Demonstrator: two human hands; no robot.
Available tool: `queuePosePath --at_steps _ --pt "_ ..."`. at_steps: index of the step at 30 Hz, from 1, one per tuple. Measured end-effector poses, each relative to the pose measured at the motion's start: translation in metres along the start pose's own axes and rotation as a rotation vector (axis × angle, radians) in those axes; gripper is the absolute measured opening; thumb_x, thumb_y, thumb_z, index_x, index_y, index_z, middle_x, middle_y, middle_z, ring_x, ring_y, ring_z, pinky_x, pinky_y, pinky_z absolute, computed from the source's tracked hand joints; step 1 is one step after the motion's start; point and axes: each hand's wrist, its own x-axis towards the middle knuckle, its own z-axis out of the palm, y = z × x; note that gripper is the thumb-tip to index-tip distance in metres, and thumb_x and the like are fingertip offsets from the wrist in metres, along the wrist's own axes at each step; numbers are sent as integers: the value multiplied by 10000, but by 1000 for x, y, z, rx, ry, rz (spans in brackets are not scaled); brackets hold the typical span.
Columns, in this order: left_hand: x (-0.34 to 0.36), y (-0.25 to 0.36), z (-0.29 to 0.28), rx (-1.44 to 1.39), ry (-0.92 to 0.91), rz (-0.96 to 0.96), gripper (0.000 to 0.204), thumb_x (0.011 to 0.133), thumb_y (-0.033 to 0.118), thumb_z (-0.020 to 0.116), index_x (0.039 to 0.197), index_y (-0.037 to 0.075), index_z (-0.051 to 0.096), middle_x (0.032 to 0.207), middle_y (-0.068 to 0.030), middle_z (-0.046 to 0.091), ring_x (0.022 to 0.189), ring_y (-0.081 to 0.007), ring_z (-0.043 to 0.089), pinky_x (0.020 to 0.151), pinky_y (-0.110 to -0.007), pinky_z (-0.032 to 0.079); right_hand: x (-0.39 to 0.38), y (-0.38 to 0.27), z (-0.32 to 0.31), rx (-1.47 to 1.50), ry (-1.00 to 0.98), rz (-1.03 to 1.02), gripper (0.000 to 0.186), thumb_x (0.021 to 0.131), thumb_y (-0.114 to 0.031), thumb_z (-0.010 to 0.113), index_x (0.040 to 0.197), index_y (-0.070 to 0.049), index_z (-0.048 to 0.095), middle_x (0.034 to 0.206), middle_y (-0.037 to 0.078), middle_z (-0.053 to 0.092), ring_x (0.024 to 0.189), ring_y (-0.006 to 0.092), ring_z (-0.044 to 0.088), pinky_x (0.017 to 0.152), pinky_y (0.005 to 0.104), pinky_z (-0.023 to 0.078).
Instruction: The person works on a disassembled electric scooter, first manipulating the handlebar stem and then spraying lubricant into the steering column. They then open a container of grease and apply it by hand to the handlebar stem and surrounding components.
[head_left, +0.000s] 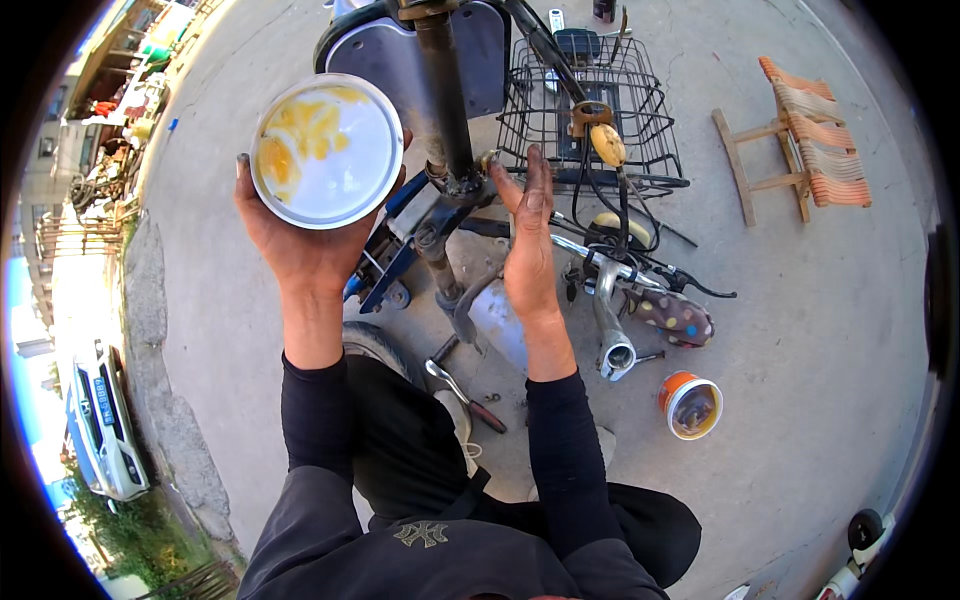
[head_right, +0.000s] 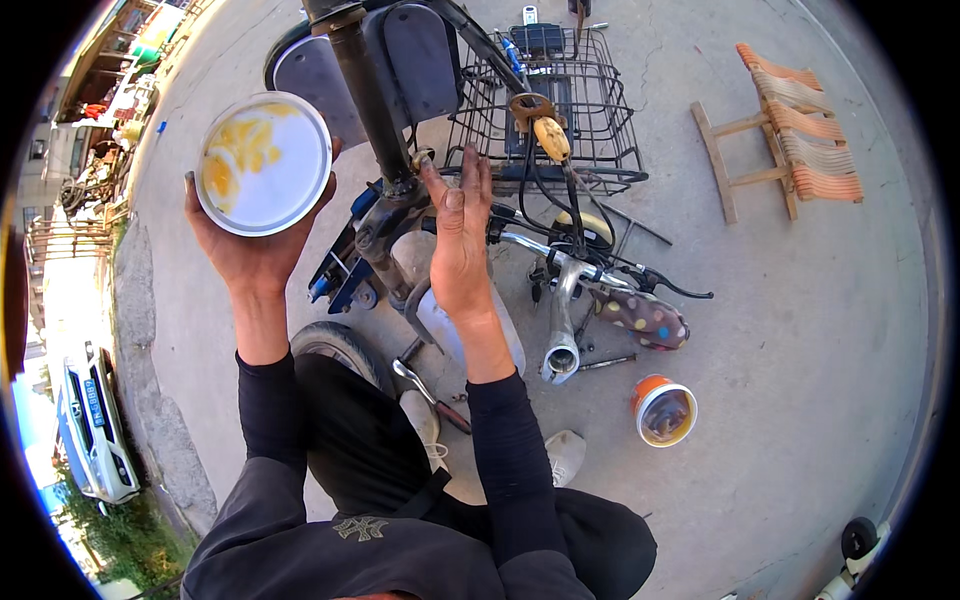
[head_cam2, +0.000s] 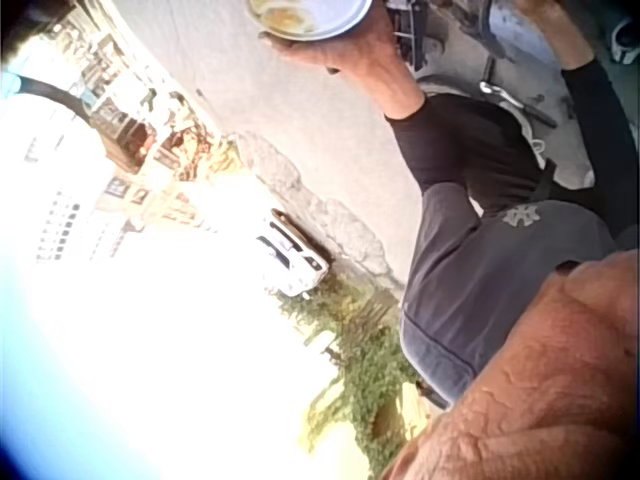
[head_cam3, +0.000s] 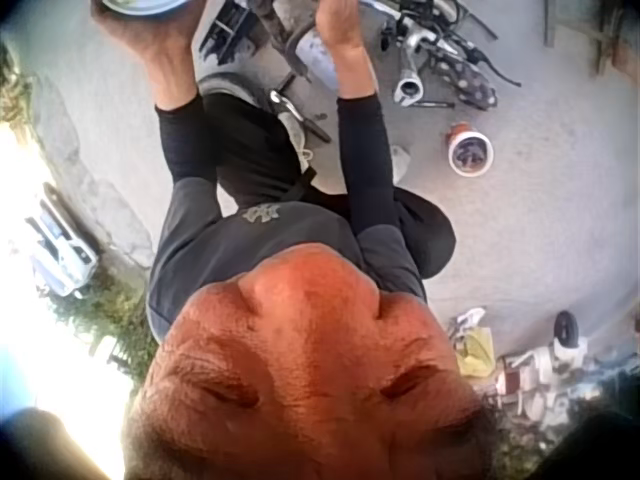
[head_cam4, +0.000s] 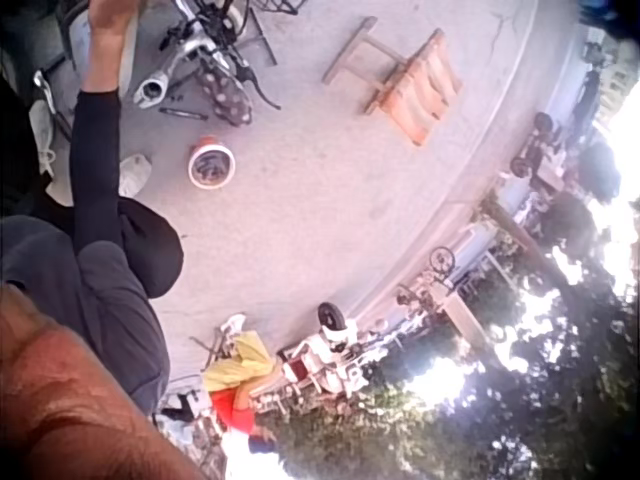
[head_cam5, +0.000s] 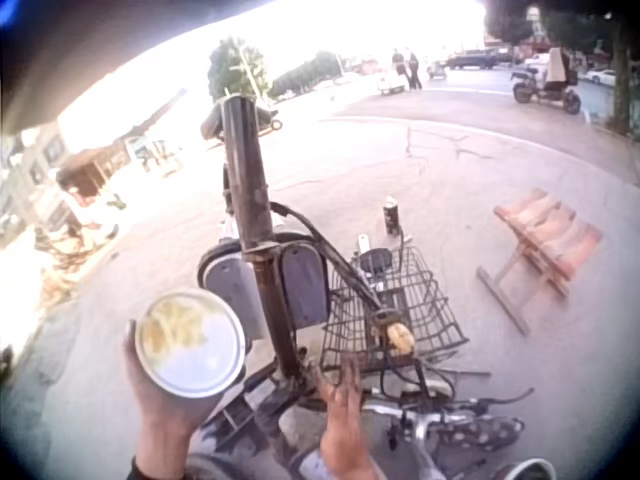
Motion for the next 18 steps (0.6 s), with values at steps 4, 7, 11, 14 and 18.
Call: queuePosePath --at_steps 4,7,11,14,18 --pt "0 -1 0 33 13 10 939 899 743 446 1611 147 306 1630 -221 338 1472 -553 319 1172 -619 305 -1 0 4 20 -29 33 737 1121 -535 129 1475 -61 570 1713 121 217 1605 279 14 1287 436 51" --pt "2 -3 -3 32 5 -1 946 896 749 443 1612 146 305 1628 -223 341 1470 -552 326 1171 -614 306 0 6 7 -12 49 -7 595 1138 -442 261 1415 -74 639 1682 176 287 1571 381 129 1266 483 97" --pt "5 -6 -2 46 3 -2 945 897 749 437 1613 147 302 1628 -226 339 1473 -551 322 1173 -611 304 3 8 -3 -283 84 -138 517 1123 -426 348 1282 -129 740 1629 178 390 1529 415 236 1237 521 159" --pt "6 -5 -6 55 20 10 939 899 742 433 1614 147 300 1631 -229 331 1478 -551 311 1177 -612 299 8 -6 -13 -526 44 -240 475 1108 -414 409 1194 -136 785 1583 181 458 1504 426 283 1218 535 196" --pt "8 -8 -7 49 20 15 934 901 730 437 1614 143 298 1634 -231 322 1480 -557 298 1183 -617 292 10 -3 -21 -423 50 -282 465 1097 -415 445 1172 -112 789 1574 182 469 1503 433 283 1220 529 200"
